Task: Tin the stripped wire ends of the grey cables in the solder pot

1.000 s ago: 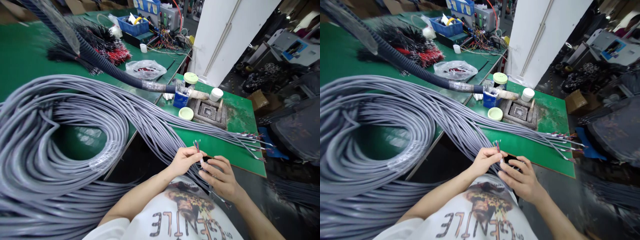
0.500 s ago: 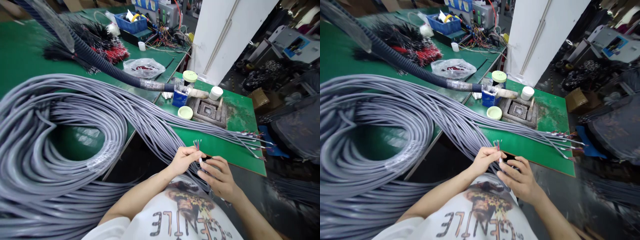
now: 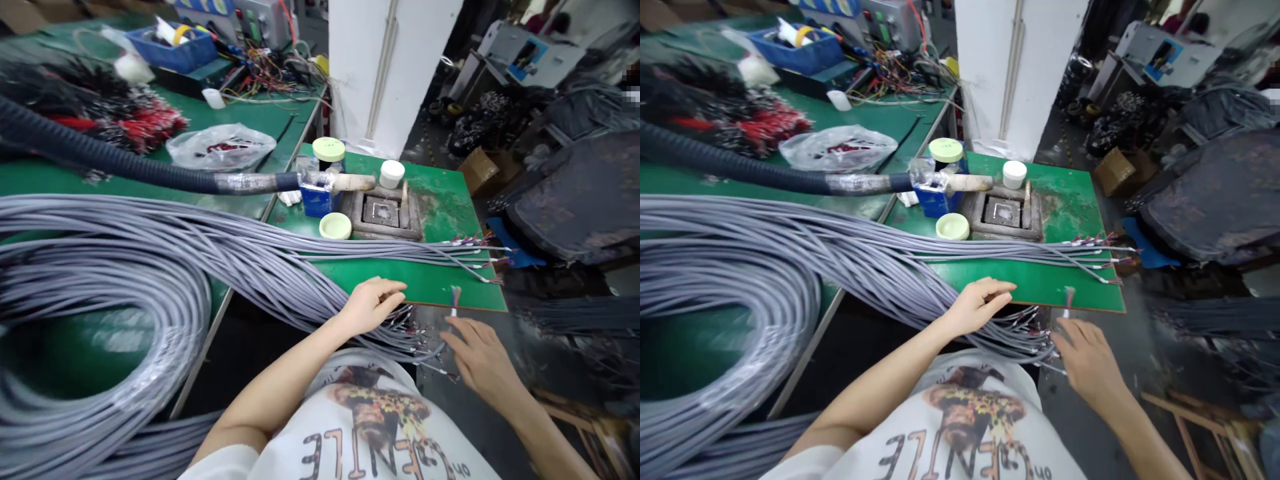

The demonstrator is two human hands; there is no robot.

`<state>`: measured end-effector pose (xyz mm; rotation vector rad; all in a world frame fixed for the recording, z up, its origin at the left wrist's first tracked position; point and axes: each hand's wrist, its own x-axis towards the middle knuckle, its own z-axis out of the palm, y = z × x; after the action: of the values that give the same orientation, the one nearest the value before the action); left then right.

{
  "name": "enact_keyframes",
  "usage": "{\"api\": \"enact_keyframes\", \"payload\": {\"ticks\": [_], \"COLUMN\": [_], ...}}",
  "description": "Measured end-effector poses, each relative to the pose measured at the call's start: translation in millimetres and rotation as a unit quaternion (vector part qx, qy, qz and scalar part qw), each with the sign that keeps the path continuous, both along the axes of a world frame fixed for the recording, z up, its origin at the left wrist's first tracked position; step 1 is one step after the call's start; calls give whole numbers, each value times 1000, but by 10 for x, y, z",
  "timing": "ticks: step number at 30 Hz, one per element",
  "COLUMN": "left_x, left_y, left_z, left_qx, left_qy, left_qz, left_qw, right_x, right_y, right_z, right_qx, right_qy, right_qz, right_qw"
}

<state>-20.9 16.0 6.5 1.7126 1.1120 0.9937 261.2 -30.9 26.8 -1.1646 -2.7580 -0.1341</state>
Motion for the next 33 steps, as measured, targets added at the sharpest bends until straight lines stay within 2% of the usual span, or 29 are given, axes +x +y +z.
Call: {"api": "enact_keyframes", "payload": {"ticks": [2, 5, 8, 11, 13, 15, 17, 18, 20, 22, 23, 24, 26, 27, 30, 32, 33], "left_x": [67, 199, 333, 425, 460, 474, 468, 458, 421, 365, 331, 292, 204, 156, 0, -105, -155], "left_y": [191, 528, 869, 1124, 1204, 1189, 1078, 991, 768, 509, 374, 242, -3, -109, -333, -403, -418], "left_z": [-36, -71, -58, -7, 54, 145, 256, 311, 397, 424, 411, 380, 282, 223, 65, 6, -8], "left_qx": [92, 176, 195, 168, 157, 177, 221, 245, 280, 300, 303, 306, 299, 284, 180, 78, 28], "left_qy": [97, 224, 308, 359, 376, 380, 370, 360, 329, 290, 270, 249, 216, 201, 102, -29, -98], "left_qz": [5, 53, 106, 82, 63, 70, 99, 108, 118, 113, 106, 93, 55, 30, -22, 21, 58], "left_qw": [991, 957, 925, 914, 911, 905, 897, 894, 894, 902, 908, 914, 928, 937, 978, 996, 993], "right_x": [204, 217, -14, -265, -386, -465, -506, -516, -526, -542, -558, -582, -654, -702, -868, -970, -1012], "right_y": [-124, -258, -288, -225, -131, 9, 193, 296, 503, 679, 742, 783, 796, 770, 615, 500, 451], "right_z": [-87, -207, -266, -278, -277, -270, -248, -225, -144, -19, 55, 130, 264, 313, 359, 320, 290], "right_qx": [-23, -87, -168, -223, -272, -335, -372, -367, -308, -225, -188, -157, -125, -133, -261, -350, -375], "right_qy": [-34, -8, 42, 108, 169, 258, 388, 466, 615, 717, 744, 757, 752, 733, 591, 449, 388], "right_qz": [-53, -73, -58, -33, -25, -48, -99, -124, -156, -162, -160, -157, -152, -146, -107, -67, -49], "right_qw": [998, 993, 983, 968, 947, 905, 837, 796, 709, 640, 621, 614, 629, 650, 756, 819, 840]}}
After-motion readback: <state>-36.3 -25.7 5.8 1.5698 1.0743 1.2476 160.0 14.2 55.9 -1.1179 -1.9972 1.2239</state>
